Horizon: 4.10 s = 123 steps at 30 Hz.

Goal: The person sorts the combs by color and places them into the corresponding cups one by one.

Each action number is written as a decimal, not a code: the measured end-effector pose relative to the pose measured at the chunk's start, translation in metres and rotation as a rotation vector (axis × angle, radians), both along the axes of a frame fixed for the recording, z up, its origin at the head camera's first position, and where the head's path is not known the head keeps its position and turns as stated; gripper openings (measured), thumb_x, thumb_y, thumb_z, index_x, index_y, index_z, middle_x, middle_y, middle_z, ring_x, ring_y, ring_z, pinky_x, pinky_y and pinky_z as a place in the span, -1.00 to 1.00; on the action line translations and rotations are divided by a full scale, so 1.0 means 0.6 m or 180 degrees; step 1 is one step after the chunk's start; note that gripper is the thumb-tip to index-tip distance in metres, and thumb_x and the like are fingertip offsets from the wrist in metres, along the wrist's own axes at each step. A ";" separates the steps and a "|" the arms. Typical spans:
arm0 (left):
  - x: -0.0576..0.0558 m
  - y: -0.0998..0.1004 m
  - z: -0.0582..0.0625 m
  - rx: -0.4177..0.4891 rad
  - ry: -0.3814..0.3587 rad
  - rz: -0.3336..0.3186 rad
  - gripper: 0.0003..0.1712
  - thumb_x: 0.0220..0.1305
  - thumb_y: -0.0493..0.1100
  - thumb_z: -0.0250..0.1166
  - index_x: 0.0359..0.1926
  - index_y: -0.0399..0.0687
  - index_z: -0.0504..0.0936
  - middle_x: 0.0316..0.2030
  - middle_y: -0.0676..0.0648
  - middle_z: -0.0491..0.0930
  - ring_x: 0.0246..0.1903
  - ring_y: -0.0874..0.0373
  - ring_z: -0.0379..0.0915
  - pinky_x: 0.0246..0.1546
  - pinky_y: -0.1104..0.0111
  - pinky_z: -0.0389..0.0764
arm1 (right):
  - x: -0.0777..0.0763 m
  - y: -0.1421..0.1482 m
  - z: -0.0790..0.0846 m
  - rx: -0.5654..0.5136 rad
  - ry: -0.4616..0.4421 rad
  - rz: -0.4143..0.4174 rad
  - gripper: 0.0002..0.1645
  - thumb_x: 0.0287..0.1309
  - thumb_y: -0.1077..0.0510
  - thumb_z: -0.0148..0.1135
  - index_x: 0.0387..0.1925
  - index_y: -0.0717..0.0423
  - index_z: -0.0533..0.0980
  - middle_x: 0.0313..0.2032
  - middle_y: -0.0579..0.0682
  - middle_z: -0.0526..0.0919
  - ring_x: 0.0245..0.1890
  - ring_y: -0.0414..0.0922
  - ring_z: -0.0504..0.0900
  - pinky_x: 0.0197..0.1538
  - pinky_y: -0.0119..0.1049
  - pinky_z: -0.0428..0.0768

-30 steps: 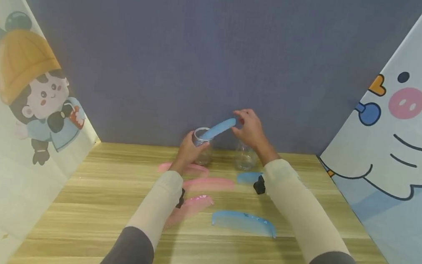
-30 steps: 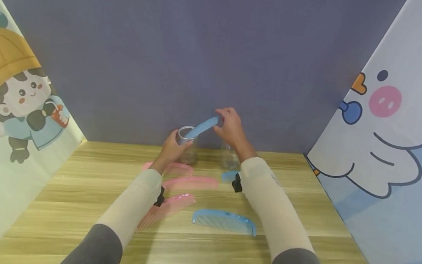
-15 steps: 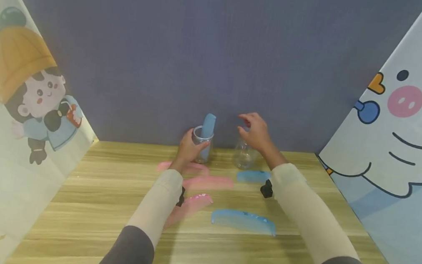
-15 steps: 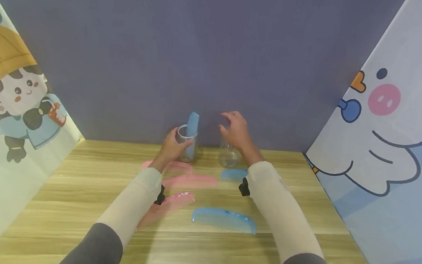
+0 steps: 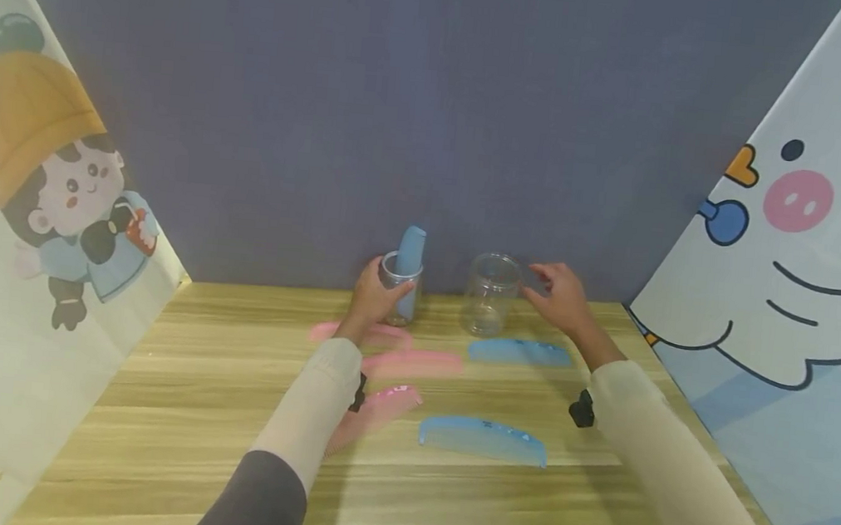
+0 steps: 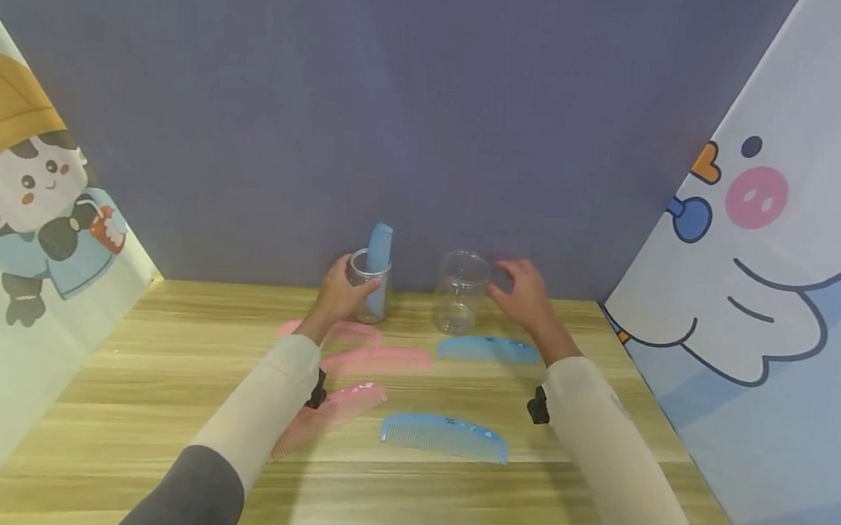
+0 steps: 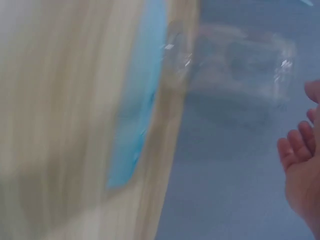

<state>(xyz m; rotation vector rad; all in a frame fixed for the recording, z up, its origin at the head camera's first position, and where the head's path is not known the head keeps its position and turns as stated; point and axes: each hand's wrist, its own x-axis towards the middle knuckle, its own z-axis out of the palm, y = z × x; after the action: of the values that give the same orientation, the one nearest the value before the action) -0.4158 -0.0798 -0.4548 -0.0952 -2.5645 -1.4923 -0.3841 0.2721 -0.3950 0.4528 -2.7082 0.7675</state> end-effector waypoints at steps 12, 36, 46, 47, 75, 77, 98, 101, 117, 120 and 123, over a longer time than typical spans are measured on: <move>0.000 0.000 -0.001 0.0100 0.0022 -0.0029 0.08 0.21 0.21 0.43 0.55 -0.11 0.10 0.43 -0.22 0.32 0.38 -0.17 0.31 0.43 -0.06 0.36 | 0.028 0.074 -0.059 0.0436 -0.0561 0.0253 -0.25 0.33 0.01 0.28 0.38 0.39 0.36 0.27 0.44 0.44 0.17 0.38 0.51 0.15 0.29 0.55; -0.005 -0.006 -0.001 -0.0115 -0.0069 -0.0025 0.12 0.15 0.28 0.44 0.56 -0.03 0.13 0.44 -0.22 0.29 0.39 -0.20 0.28 0.41 -0.13 0.36 | 0.043 0.104 -0.138 0.0661 -0.1029 0.0378 -0.11 0.26 0.00 0.40 0.37 0.53 0.29 0.29 0.53 0.42 0.29 0.48 0.35 0.31 0.36 0.40; -0.004 -0.006 0.002 -0.0121 -0.0013 -0.0049 0.10 0.16 0.28 0.43 0.56 -0.03 0.13 0.40 -0.22 0.32 0.36 -0.21 0.31 0.39 -0.13 0.38 | 0.041 0.116 -0.163 0.0756 -0.1024 0.0194 -0.23 0.27 -0.03 0.36 0.35 0.35 0.41 0.31 0.53 0.36 0.31 0.53 0.27 0.32 0.43 0.32; -0.005 -0.006 0.003 -0.0124 -0.0015 -0.0043 0.10 0.16 0.29 0.43 0.56 -0.02 0.13 0.40 -0.22 0.32 0.35 -0.20 0.32 0.39 -0.13 0.38 | 0.040 0.116 -0.165 0.0708 -0.1038 0.0191 -0.26 0.27 -0.02 0.36 0.34 0.32 0.43 0.31 0.51 0.37 0.32 0.52 0.27 0.32 0.43 0.32; 0.000 -0.004 0.002 -0.0106 -0.0068 -0.0083 0.07 0.21 0.28 0.40 0.56 -0.03 0.12 0.43 -0.20 0.28 0.40 -0.18 0.27 0.43 -0.09 0.35 | 0.050 0.118 -0.180 0.0517 -0.0497 0.0417 -0.37 0.06 -0.09 0.53 0.06 0.23 0.65 0.00 0.24 0.72 0.02 0.22 0.68 0.12 0.13 0.64; 0.000 -0.004 0.002 -0.0110 -0.0070 -0.0080 0.07 0.21 0.28 0.40 0.56 -0.02 0.12 0.43 -0.19 0.28 0.40 -0.18 0.27 0.43 -0.09 0.35 | 0.051 0.117 -0.177 0.0450 -0.0511 0.0383 -0.37 0.07 -0.08 0.53 0.07 0.23 0.65 0.01 0.24 0.72 0.02 0.20 0.69 0.10 0.13 0.65; 0.004 -0.011 0.001 -0.0080 -0.0069 -0.0049 0.11 0.19 0.30 0.40 0.56 -0.05 0.11 0.45 -0.21 0.27 0.41 -0.19 0.26 0.44 -0.11 0.33 | 0.056 0.114 -0.120 0.0252 -0.0314 0.0168 -0.42 0.06 -0.04 0.54 0.01 0.25 0.67 -0.06 0.23 0.76 -0.18 0.04 0.71 -0.06 -0.01 0.69; 0.001 -0.013 0.001 -0.0063 -0.0064 -0.0042 0.11 0.18 0.30 0.41 0.56 -0.04 0.12 0.45 -0.21 0.28 0.41 -0.19 0.26 0.43 -0.12 0.33 | 0.055 0.114 -0.103 0.0206 -0.0291 0.0133 -0.42 0.07 -0.05 0.53 0.04 0.23 0.66 0.01 0.26 0.74 -0.07 0.14 0.72 0.01 0.09 0.68; 0.004 -0.012 0.005 -0.0094 -0.0083 -0.0073 0.08 0.19 0.26 0.42 0.55 -0.07 0.13 0.42 -0.23 0.30 0.38 -0.21 0.29 0.41 -0.11 0.36 | 0.057 0.093 -0.019 0.0242 0.0119 -0.0013 -0.48 0.09 -0.03 0.51 0.03 0.17 0.68 -0.07 0.25 0.73 -0.22 0.10 0.70 -0.20 -0.04 0.66; 0.005 -0.011 0.006 -0.0073 -0.0104 -0.0071 0.08 0.18 0.27 0.42 0.55 -0.05 0.14 0.43 -0.23 0.30 0.38 -0.21 0.29 0.41 -0.11 0.37 | 0.054 0.082 -0.001 0.0275 0.0055 -0.0042 -0.46 0.14 -0.06 0.48 0.08 0.14 0.66 0.01 0.25 0.70 -0.14 0.13 0.69 -0.13 0.06 0.67; 0.003 -0.009 0.007 -0.0078 -0.0112 -0.0085 0.09 0.18 0.28 0.43 0.55 -0.04 0.14 0.44 -0.23 0.29 0.40 -0.21 0.28 0.42 -0.11 0.36 | 0.048 0.072 0.014 0.0256 -0.0009 -0.0071 -0.43 0.18 -0.09 0.45 0.12 0.13 0.64 0.07 0.25 0.68 -0.10 0.14 0.68 -0.09 0.11 0.67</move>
<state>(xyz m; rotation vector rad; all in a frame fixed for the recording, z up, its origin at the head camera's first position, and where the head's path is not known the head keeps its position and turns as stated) -0.4140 -0.0851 -0.4507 -0.1076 -2.6197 -1.4848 -0.3552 0.3150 -0.3866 0.4393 -2.7497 0.6557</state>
